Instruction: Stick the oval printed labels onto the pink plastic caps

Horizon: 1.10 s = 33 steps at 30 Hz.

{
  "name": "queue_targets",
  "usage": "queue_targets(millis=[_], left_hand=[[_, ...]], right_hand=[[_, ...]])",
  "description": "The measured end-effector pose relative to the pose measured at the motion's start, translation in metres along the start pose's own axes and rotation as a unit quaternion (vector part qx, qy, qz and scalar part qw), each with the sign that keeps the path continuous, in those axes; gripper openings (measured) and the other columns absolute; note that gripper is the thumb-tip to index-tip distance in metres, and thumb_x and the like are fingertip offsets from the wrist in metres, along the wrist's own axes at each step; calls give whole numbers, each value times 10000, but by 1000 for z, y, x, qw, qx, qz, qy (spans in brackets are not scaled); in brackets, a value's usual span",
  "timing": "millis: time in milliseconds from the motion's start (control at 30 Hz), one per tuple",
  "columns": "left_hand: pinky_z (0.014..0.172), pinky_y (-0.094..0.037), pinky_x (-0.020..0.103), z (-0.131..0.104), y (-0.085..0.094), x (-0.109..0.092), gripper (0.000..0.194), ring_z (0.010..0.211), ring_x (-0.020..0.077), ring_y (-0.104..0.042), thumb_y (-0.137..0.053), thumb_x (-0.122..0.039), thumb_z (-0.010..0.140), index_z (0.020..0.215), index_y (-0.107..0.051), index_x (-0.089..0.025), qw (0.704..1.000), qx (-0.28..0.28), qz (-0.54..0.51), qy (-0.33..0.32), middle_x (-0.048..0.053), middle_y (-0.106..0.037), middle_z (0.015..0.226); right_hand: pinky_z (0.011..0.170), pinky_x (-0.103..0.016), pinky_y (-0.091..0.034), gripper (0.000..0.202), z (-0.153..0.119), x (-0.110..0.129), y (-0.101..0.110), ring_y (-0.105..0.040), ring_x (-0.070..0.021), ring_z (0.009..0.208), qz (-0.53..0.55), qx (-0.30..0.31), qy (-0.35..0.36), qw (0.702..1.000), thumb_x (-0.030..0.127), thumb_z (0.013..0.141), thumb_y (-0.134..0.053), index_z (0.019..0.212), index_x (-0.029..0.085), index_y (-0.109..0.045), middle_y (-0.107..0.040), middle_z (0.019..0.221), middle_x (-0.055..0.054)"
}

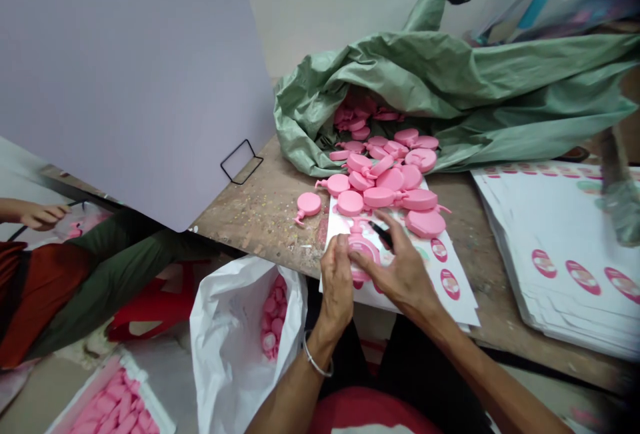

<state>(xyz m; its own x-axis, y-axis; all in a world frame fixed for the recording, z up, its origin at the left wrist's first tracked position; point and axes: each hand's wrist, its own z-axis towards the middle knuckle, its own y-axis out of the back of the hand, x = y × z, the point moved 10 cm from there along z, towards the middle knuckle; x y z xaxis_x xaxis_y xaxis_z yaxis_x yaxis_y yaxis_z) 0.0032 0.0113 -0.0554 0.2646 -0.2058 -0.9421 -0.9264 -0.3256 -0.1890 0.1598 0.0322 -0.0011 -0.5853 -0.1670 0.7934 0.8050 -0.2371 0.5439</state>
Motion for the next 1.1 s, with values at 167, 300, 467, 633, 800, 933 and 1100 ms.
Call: queue_targets(millis=[167, 300, 467, 633, 800, 933, 1100], left_hand=[[760, -509, 290, -12, 52, -11, 380, 919, 230, -645, -551, -529, 863, 993, -628, -180, 994, 5, 105, 12, 72, -687, 917], [669, -480, 323, -29, 136, -33, 399, 710, 230, -614, -504, -573, 845, 810, -611, -190, 916, 6, 401, 33, 42, -636, 715], [928, -435, 479, -34, 188, -52, 383, 1082, 364, -596, -612, -443, 753, 1013, -664, -167, 814, -33, 580, -8, 157, -677, 1106], [842, -504, 343, 3, 156, -59, 366, 956, 243, -642, -605, -471, 807, 1014, -654, -174, 948, -33, 317, -27, 115, -686, 1066], [849, -525, 309, 25, 55, -39, 606, 1122, 260, -603, -777, -418, 692, 1224, -585, -201, 979, 196, -8, 60, 116, -592, 1304], [651, -567, 320, 3, -1, -9, 506, 791, 252, -707, -748, -414, 735, 1118, -624, -107, 926, 322, -71, 181, 163, -704, 1018], [583, -555, 267, 25, 24, -4, 397, 610, 175, -678, -671, -409, 810, 1022, -598, -82, 978, 178, -26, 108, 109, -713, 790]], right_hand=[[849, -427, -487, 601, 28, -20, -28, -617, -287, 1033, -25, 41, -9, 999, 526, 797, -645, 1259, 158, -536, -640, 1191, -155], [880, -411, -429, 393, 59, 23, -91, -589, -280, 1046, -120, 178, 203, 955, 265, 873, -559, 1249, 152, -571, -660, 1128, -153], [881, -412, -370, 251, 62, 65, -190, -565, -271, 1002, -146, 358, 316, 867, 116, 877, -463, 1025, 109, -666, -661, 1000, -189], [779, -281, -427, 232, 67, 81, -182, -593, -169, 886, -60, 390, 290, 872, 203, 921, -451, 1012, 123, -648, -675, 980, -107], [615, -232, -442, 407, 49, 70, -119, -557, -105, 675, 308, 466, 8, 830, 484, 866, -546, 1090, 154, -628, -635, 870, -31], [576, -238, -421, 428, 31, 51, -82, -544, -112, 658, 266, 447, -32, 854, 505, 827, -604, 1081, 162, -627, -634, 856, -31], [711, -324, -407, 340, 35, -4, -38, -589, -194, 818, -16, 191, 15, 981, 460, 923, -479, 1100, 194, -594, -667, 950, -70]])
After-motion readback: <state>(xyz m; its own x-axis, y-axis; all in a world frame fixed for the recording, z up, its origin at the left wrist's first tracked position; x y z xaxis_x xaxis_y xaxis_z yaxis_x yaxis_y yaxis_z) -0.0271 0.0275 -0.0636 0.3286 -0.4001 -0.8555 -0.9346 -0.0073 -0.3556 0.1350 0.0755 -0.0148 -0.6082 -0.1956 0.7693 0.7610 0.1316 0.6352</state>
